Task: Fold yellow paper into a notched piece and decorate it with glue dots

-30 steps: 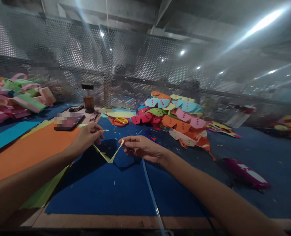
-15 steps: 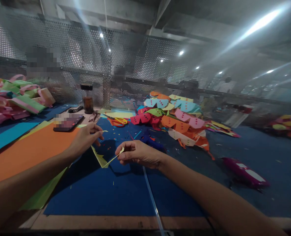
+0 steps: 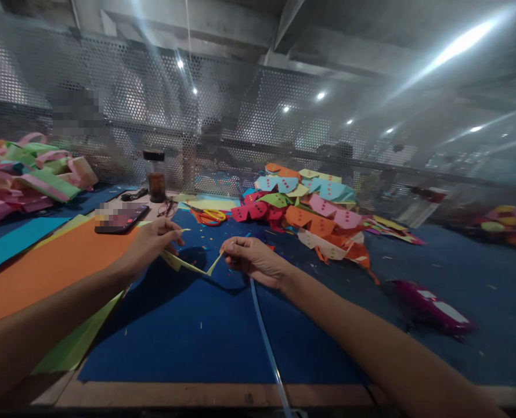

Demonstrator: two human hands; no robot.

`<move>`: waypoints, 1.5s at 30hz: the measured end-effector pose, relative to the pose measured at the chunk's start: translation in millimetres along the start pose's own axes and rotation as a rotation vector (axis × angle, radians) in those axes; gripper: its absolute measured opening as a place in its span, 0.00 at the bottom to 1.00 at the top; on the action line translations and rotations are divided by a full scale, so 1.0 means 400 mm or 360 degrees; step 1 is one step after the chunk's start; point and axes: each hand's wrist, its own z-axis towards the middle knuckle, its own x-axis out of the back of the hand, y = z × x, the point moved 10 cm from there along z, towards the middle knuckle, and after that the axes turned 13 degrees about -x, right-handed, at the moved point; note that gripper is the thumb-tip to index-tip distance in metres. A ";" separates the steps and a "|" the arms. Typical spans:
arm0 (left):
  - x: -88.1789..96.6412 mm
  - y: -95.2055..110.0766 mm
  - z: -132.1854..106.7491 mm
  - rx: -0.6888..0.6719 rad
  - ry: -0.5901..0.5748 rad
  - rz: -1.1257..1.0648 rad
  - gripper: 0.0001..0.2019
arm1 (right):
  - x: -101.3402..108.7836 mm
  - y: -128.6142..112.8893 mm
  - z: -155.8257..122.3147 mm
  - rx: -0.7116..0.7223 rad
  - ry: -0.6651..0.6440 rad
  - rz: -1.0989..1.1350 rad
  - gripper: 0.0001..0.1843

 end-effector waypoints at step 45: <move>-0.036 -0.033 -0.011 0.0459 0.0002 -0.0897 0.13 | 0.106 -0.033 0.022 0.0184 0.0173 0.0235 0.19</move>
